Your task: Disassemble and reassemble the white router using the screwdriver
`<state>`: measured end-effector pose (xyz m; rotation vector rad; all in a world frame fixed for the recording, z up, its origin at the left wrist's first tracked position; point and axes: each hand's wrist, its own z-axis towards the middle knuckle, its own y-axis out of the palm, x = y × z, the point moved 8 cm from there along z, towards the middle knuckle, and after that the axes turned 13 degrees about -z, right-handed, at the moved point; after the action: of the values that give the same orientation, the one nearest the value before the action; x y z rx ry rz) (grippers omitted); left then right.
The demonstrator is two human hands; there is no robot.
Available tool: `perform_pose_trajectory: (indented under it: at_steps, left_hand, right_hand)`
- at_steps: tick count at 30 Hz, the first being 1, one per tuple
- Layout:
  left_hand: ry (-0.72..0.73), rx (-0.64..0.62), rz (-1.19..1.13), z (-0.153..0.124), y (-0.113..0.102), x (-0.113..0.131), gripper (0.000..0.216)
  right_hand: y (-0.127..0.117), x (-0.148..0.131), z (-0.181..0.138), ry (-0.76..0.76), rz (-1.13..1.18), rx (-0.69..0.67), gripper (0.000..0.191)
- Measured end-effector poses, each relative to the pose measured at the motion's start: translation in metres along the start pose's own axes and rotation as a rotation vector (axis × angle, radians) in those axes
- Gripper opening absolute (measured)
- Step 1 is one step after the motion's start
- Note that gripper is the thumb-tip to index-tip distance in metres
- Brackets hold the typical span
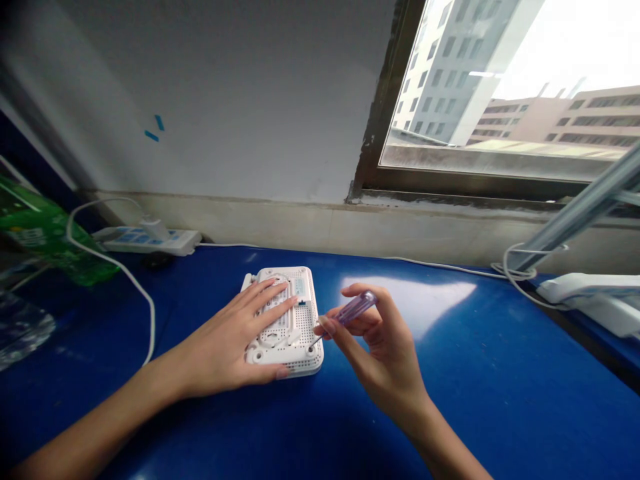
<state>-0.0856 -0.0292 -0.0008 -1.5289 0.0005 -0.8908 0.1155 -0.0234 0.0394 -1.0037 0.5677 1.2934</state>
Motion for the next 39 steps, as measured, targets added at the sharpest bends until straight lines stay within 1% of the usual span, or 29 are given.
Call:
perform_pose_trajectory:
  at_steps: [3, 5, 8, 10, 13, 18, 22, 28, 33, 36, 39]
  left_hand:
    - [0.005, 0.005, -0.016, 0.0, -0.001, 0.0, 0.099]
    - [0.007, 0.005, -0.02, 0.0, 0.0, 0.0, 0.098]
    - [0.011, 0.008, -0.012, -0.001, 0.0, 0.0, 0.098]
    - [0.013, 0.01, -0.008, -0.001, 0.0, 0.0, 0.098]
    - [0.008, 0.003, -0.001, 0.0, 0.0, 0.001, 0.098]
    - [0.004, -0.013, 0.014, 0.0, 0.001, 0.001, 0.099]
    - [-0.006, -0.01, 0.004, -0.001, 0.0, 0.0, 0.1]
    - [-0.016, -0.024, 0.009, -0.001, 0.0, 0.0, 0.101]
    - [-0.001, -0.01, 0.001, 0.0, 0.0, 0.0, 0.1]
    - [0.005, -0.009, -0.005, 0.0, 0.0, 0.001, 0.1]
    - [0.004, -0.013, -0.008, 0.001, -0.001, 0.003, 0.099]
  right_hand:
    - [0.003, 0.002, 0.0, -0.023, -0.051, -0.06, 0.035]
    - [0.005, 0.001, -0.002, -0.076, -0.102, -0.08, 0.045]
    - [0.004, -0.004, -0.008, -0.164, -0.195, -0.066, 0.061]
    - [0.006, -0.006, -0.011, -0.199, -0.242, -0.079, 0.063]
    - [0.009, -0.006, -0.013, -0.21, -0.258, -0.105, 0.064]
    - [0.005, -0.012, -0.009, -0.223, -0.249, -0.068, 0.067]
    - [0.002, -0.014, -0.008, -0.216, -0.218, -0.027, 0.066]
    - [0.009, -0.007, -0.01, -0.2, -0.23, -0.094, 0.065]
    - [0.008, -0.006, -0.011, -0.204, -0.176, -0.067, 0.06]
    - [0.007, -0.005, -0.009, -0.172, -0.151, -0.048, 0.059]
    - [0.008, -0.002, -0.005, -0.081, -0.071, -0.051, 0.057]
